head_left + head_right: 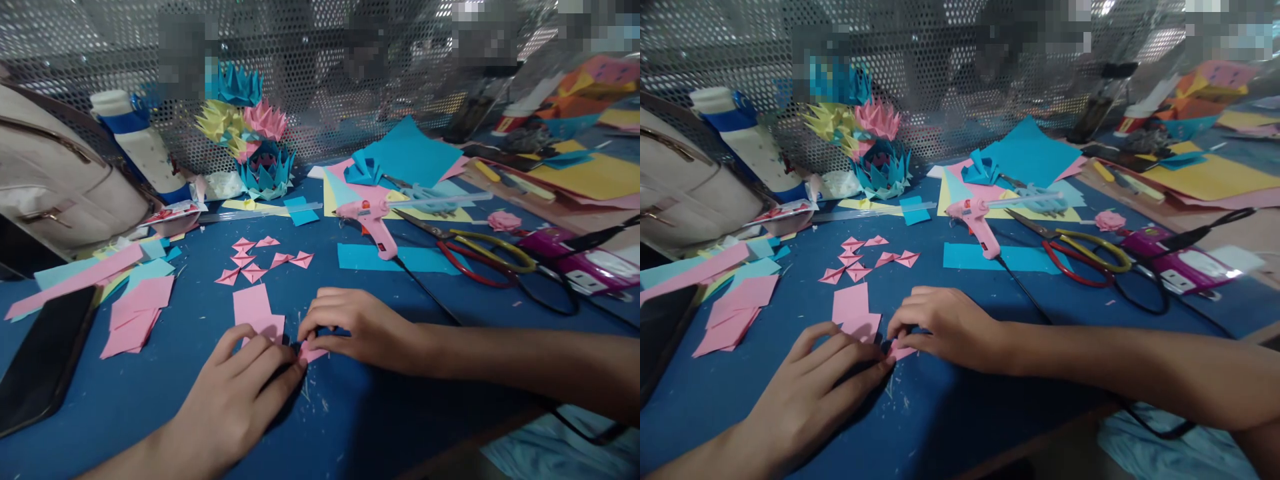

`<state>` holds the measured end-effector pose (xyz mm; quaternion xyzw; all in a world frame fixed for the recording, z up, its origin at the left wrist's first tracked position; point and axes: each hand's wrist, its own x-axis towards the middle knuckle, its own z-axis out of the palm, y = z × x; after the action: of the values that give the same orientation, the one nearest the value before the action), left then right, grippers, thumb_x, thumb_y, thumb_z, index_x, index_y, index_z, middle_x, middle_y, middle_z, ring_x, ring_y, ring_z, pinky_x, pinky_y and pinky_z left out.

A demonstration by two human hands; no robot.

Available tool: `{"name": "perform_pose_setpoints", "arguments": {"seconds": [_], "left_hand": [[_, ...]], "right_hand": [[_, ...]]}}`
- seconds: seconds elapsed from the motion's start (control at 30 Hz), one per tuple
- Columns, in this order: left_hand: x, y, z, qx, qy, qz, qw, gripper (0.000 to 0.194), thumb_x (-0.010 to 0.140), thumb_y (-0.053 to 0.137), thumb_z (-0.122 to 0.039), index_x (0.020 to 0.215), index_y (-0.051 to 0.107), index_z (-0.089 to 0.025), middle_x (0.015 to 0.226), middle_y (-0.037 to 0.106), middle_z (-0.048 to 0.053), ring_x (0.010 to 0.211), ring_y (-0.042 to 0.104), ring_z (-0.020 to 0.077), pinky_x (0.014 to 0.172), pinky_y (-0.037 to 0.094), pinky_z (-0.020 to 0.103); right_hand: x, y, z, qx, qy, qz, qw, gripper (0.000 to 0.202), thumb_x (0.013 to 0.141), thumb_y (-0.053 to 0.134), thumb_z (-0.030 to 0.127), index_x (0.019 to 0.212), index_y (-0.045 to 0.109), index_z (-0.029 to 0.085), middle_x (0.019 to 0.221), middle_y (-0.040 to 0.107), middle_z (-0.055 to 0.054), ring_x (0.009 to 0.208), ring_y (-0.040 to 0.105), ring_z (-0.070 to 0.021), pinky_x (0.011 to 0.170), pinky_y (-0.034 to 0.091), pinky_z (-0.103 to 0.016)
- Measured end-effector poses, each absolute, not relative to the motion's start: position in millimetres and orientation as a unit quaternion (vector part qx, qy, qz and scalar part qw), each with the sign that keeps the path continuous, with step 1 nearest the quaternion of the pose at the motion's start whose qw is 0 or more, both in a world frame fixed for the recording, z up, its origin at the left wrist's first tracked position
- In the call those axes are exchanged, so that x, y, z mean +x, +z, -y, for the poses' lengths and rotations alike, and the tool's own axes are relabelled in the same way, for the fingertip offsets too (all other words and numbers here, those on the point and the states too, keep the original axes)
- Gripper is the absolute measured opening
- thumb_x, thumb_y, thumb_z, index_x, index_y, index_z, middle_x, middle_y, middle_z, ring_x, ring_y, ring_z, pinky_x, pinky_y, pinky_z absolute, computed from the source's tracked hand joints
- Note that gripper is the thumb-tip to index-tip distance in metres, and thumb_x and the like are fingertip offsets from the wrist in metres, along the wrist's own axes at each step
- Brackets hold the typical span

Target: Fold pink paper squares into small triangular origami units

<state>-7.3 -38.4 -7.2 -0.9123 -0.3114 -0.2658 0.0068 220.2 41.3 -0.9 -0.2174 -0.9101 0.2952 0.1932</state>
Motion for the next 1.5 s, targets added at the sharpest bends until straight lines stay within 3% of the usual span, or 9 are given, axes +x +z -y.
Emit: {"name": "perform_pose_setpoints", "arguments": {"seconds": [0.37, 0.67, 1.3, 1.5], "left_hand": [[-8.4, -9.7, 37.5, -0.912, -0.272, 0.307, 0.022, 0.032, 0.106, 0.04, -0.014, 0.11, 0.072, -0.014, 0.105, 0.072, 0.007, 0.093, 0.056, 0.0208, 0.097, 0.03, 0.041], [-7.5, -11.6, 36.8, -0.916, -0.264, 0.301, 0.021, 0.026, 0.104, 0.045, -0.012, 0.112, 0.07, -0.013, 0.102, 0.07, 0.006, 0.09, 0.054, 0.0197, 0.095, 0.032, 0.039], [-5.4, -10.8, 37.0, -0.913, -0.267, 0.309, 0.017, 0.024, 0.104, 0.047, -0.012, 0.107, 0.07, -0.015, 0.096, 0.069, 0.005, 0.086, 0.055, 0.0182, 0.096, 0.033, 0.04], [-4.9, -8.2, 35.7, -0.909, -0.279, 0.308, 0.0, 0.025, 0.104, 0.046, -0.013, 0.107, 0.07, -0.014, 0.098, 0.068, 0.006, 0.089, 0.055, 0.0191, 0.095, 0.033, 0.041]], "right_hand": [[224.4, -0.3, -39.0, -0.179, 0.154, 0.954, 0.184, 0.016, 0.099, 0.058, 0.029, 0.097, 0.072, 0.021, 0.094, 0.072, 0.001, 0.083, 0.056, -0.0138, 0.072, 0.04, -0.027], [223.0, -1.7, -38.7, -0.207, 0.255, 0.924, 0.194, 0.011, 0.095, 0.065, 0.027, 0.101, 0.069, 0.019, 0.099, 0.072, -0.002, 0.092, 0.057, -0.0153, 0.08, 0.043, -0.026], [220.4, 3.1, -39.2, -0.2, 0.341, 0.893, 0.218, 0.004, 0.091, 0.068, 0.016, 0.094, 0.066, 0.018, 0.094, 0.07, -0.001, 0.088, 0.057, -0.0145, 0.08, 0.043, -0.025], [219.8, 3.3, -39.9, -0.216, 0.365, 0.882, 0.204, 0.012, 0.087, 0.073, 0.016, 0.095, 0.065, 0.017, 0.088, 0.069, 0.0, 0.085, 0.059, -0.0137, 0.078, 0.043, -0.024]]}}
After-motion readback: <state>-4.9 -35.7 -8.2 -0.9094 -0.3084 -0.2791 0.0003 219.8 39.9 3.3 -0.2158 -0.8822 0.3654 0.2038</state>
